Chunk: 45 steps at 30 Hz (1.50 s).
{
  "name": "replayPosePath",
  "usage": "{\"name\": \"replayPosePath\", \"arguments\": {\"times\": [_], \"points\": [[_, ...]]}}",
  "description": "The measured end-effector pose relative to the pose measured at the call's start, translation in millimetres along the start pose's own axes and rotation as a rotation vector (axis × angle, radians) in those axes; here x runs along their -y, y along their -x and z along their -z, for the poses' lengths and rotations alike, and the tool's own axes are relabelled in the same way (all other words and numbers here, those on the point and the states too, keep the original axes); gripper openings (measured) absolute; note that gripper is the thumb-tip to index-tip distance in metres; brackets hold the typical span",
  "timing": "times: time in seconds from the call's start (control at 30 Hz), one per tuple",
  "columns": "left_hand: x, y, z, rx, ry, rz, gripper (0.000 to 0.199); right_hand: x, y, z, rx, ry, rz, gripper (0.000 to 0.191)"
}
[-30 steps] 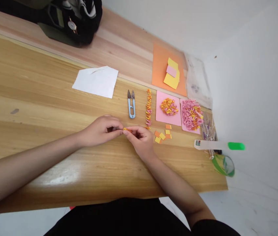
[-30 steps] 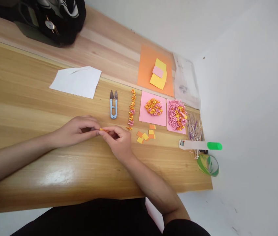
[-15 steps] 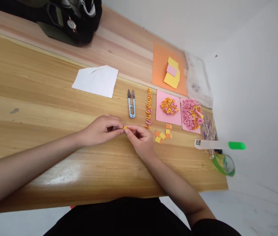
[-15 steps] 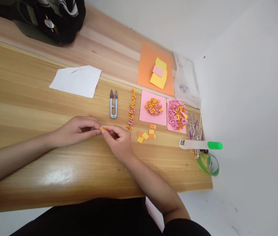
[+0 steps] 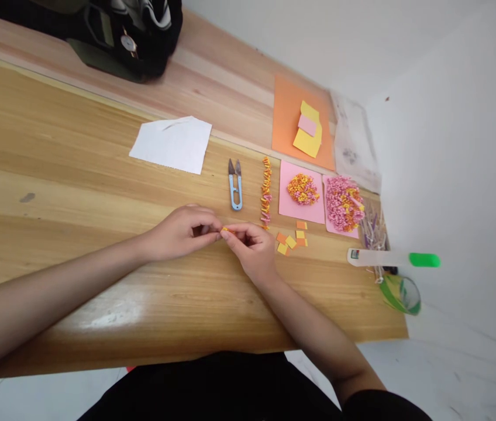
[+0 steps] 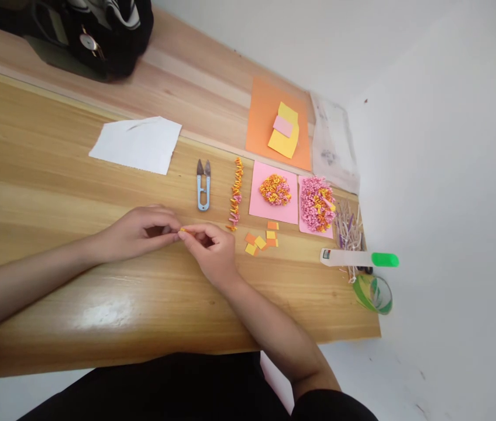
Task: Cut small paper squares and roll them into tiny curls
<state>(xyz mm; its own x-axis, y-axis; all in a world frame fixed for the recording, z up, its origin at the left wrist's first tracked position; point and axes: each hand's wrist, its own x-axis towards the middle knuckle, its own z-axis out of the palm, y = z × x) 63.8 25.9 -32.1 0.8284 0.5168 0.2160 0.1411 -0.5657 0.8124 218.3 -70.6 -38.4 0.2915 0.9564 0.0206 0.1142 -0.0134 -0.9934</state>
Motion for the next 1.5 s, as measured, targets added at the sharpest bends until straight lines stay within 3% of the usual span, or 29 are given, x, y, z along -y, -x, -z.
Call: {"name": "replayPosePath", "arguments": {"times": [0.93, 1.5], "points": [[2, 1, 1.6, 0.02, -0.009, -0.1, 0.026, 1, 1, 0, 0.025, 0.062, 0.011, 0.012], [-8, -1, 4.7, -0.02, 0.196, 0.178, 0.031, 1, 2, -1, 0.034, 0.031, -0.014, 0.018]]}}
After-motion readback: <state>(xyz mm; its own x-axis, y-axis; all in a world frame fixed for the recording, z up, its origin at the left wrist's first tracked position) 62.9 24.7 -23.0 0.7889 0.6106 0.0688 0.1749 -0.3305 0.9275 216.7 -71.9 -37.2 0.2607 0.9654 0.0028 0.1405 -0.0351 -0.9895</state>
